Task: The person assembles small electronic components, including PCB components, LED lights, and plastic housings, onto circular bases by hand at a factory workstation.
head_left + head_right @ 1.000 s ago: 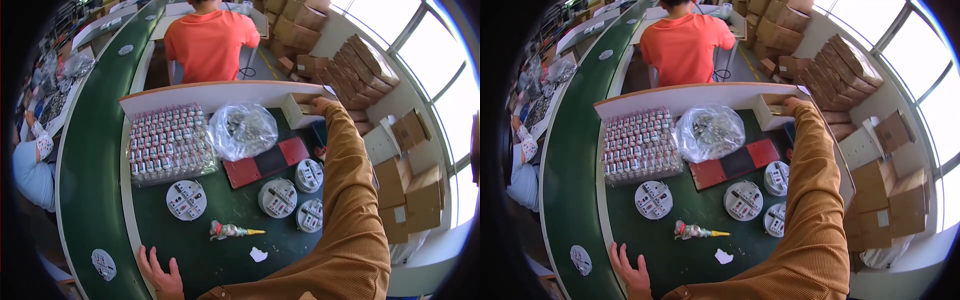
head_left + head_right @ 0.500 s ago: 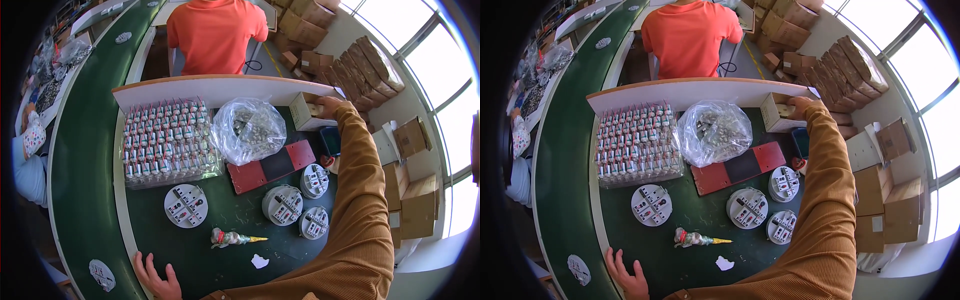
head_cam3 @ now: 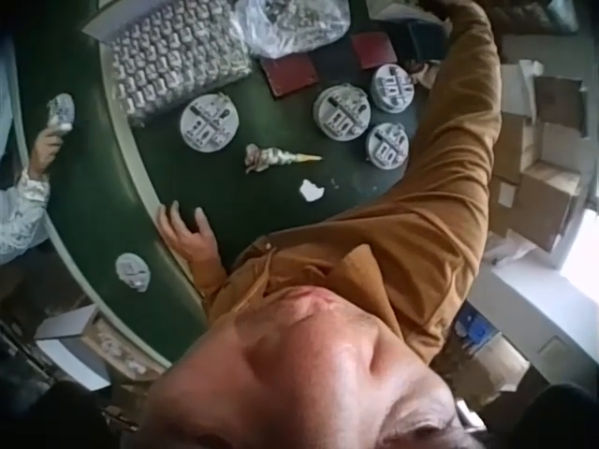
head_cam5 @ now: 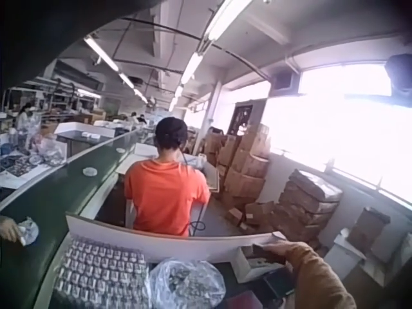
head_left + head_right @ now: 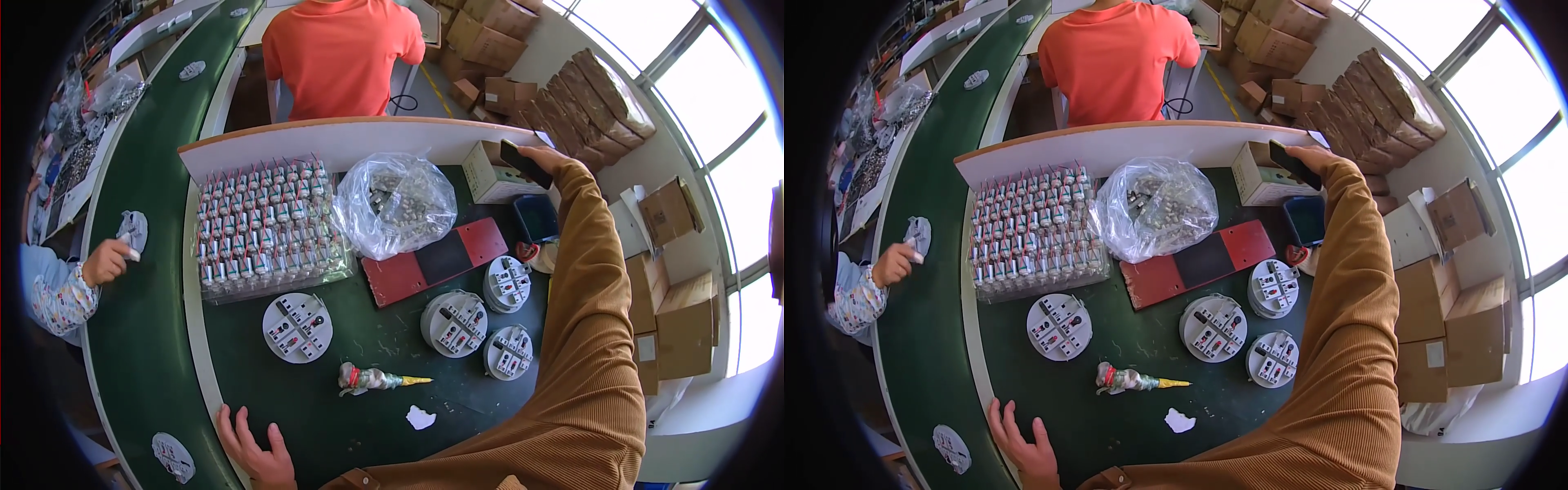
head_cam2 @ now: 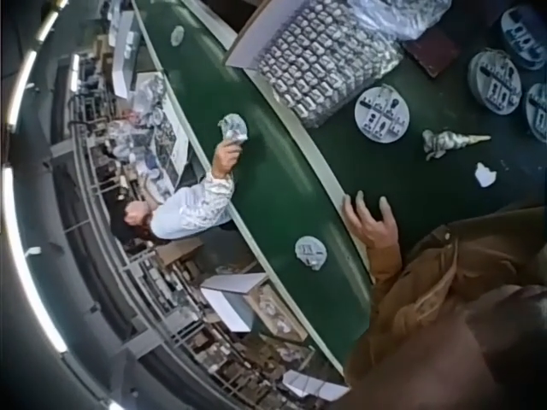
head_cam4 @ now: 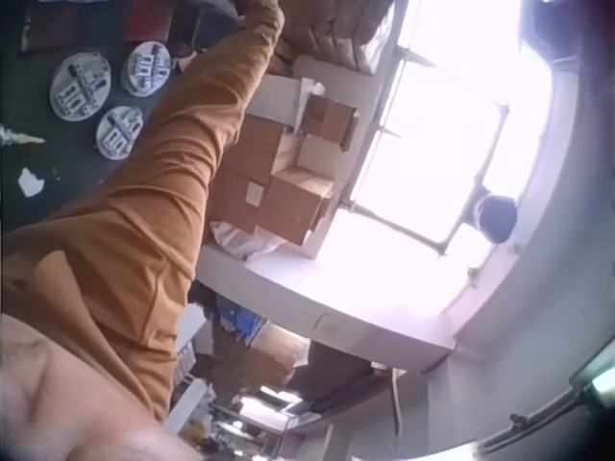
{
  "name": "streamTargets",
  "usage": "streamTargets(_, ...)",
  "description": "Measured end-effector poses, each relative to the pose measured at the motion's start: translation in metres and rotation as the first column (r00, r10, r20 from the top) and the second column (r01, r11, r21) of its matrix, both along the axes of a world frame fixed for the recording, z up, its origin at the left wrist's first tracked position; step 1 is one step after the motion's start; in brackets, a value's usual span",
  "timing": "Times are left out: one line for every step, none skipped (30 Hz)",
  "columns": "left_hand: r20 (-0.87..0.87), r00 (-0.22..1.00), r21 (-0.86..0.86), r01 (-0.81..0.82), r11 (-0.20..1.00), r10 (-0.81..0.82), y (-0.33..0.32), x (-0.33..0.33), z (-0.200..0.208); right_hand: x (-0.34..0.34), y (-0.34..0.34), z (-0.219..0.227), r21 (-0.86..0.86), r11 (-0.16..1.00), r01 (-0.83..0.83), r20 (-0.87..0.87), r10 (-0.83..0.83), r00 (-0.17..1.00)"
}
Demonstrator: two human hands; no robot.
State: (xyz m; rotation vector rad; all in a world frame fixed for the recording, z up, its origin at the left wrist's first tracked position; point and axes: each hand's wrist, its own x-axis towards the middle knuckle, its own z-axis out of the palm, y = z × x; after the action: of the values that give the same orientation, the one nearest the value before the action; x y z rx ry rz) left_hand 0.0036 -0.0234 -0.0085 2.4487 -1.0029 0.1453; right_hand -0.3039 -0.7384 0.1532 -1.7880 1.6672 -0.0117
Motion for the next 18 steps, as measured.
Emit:
streamTargets(-0.021,1.000,0.018,0.009,1.000,-0.008,0.000,-0.001,0.002,-0.006,-0.003,-0.003,-0.006,1.000,0.024,0.044,-0.023,0.999)
streamTargets(-0.040,0.999,0.038,0.015,0.999,-0.014,0.001,-0.001,0.004,-0.008,-0.004,-0.006,-0.009,0.999,0.045,0.091,-0.044,0.995)
streamTargets(-0.060,0.998,0.057,0.023,0.998,-0.019,0.001,-0.001,0.005,-0.011,-0.007,-0.009,-0.010,0.998,0.067,0.136,-0.065,0.989)
streamTargets(-0.060,0.998,0.058,0.020,0.998,-0.017,0.002,-0.001,0.006,-0.011,-0.007,-0.009,-0.009,0.998,0.065,0.137,-0.063,0.989)
streamTargets(-0.059,0.998,0.059,0.017,0.998,-0.014,0.002,-0.001,0.007,-0.012,-0.009,-0.009,-0.019,0.999,0.043,0.144,-0.040,0.989)
streamTargets(-0.059,0.998,0.061,0.014,0.998,-0.011,0.002,-0.001,0.007,-0.014,-0.010,-0.010,-0.029,0.999,0.023,0.151,-0.018,0.988)
streamTargets(-0.059,0.998,0.062,0.012,0.998,-0.009,0.002,-0.002,0.007,-0.015,-0.011,-0.010,-0.039,0.999,0.003,0.157,0.004,0.988)
streamTargets(-0.059,0.998,0.064,0.011,0.998,-0.007,0.002,-0.002,0.007,-0.017,-0.013,-0.011,-0.049,0.999,-0.017,0.163,0.025,0.986)
streamTargets(-0.060,0.998,0.066,0.011,0.998,-0.007,0.001,-0.002,0.007,-0.018,-0.016,-0.010,-0.047,0.999,-0.017,0.162,0.024,0.987)
streamTargets(-0.063,0.998,0.069,0.010,0.998,-0.006,0.001,-0.002,0.007,-0.018,-0.018,-0.008,-0.021,0.999,-0.034,0.137,0.036,0.990)
streamTargets(-0.065,0.998,0.072,0.009,0.997,-0.004,0.002,-0.002,0.007,-0.019,-0.022,-0.006,0.006,0.999,-0.050,0.112,0.049,0.993)
streamTargets(-0.068,0.998,0.075,0.008,0.997,-0.003,0.002,-0.001,0.007,-0.019,-0.025,-0.004,0.033,0.997,-0.066,0.087,0.063,0.994)
streamTargets(-0.071,0.997,0.078,0.007,0.997,-0.002,0.002,-0.001,0.007,-0.020,-0.026,-0.003,0.061,0.995,-0.081,0.062,0.077,0.995)
streamTargets(-0.072,0.997,0.080,0.006,0.997,0.000,0.002,-0.001,0.007,-0.019,-0.025,-0.004,0.063,0.995,-0.082,0.061,0.078,0.995)
streamTargets(-0.069,0.998,0.080,0.010,0.997,-0.004,0.002,-0.001,0.007,-0.017,-0.024,-0.004,0.054,0.996,-0.075,0.074,0.071,0.995)
streamTargets(-0.066,0.998,0.080,0.013,0.997,-0.008,0.002,0.000,0.007,-0.015,-0.023,-0.005,0.044,0.997,-0.067,0.087,0.063,0.994)
streamTargets(-0.062,0.998,0.080,0.016,0.997,-0.011,0.001,0.000,0.006,-0.013,-0.021,-0.006,0.034,0.998,-0.060,0.100,0.057,0.993)
streamTargets(-0.059,0.998,0.079,0.019,0.997,-0.014,0.001,0.000,0.006,-0.011,-0.020,-0.007,0.025,0.998,-0.053,0.113,0.050,0.992)
